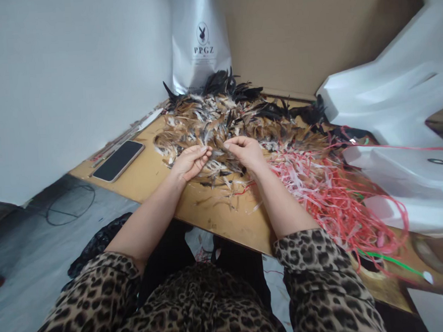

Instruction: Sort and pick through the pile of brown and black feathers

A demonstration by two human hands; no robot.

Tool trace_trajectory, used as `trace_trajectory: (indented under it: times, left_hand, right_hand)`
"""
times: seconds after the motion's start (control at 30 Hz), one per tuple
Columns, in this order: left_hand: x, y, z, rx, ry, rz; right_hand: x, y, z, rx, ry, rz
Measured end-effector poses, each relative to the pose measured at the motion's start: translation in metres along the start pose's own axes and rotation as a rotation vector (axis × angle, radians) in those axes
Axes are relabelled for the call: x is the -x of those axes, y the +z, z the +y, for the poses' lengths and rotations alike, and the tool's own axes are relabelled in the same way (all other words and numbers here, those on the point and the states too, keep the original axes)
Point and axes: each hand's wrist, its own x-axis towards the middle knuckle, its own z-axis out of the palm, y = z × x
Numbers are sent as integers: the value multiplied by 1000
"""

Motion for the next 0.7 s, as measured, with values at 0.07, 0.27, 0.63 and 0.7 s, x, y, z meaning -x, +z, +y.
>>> trace_trajectory:
  times: [0.07,0.27,0.63,0.7]
  left_hand:
    - [0,0,-1,-39,-3,-14]
    - [0,-3,-5,-137,0,-126]
    - [-4,-7,-6,-70,-30,-85]
    - [-3,-6,-6,-78,-61,-96]
  right_hand:
    - [2,-3,-6,153,-72,-49]
    - [7,4,-6,510,-259,-178]
    - [5,14,-2,-200,119,-136]
    - [4,18,2,-265,133,-115]
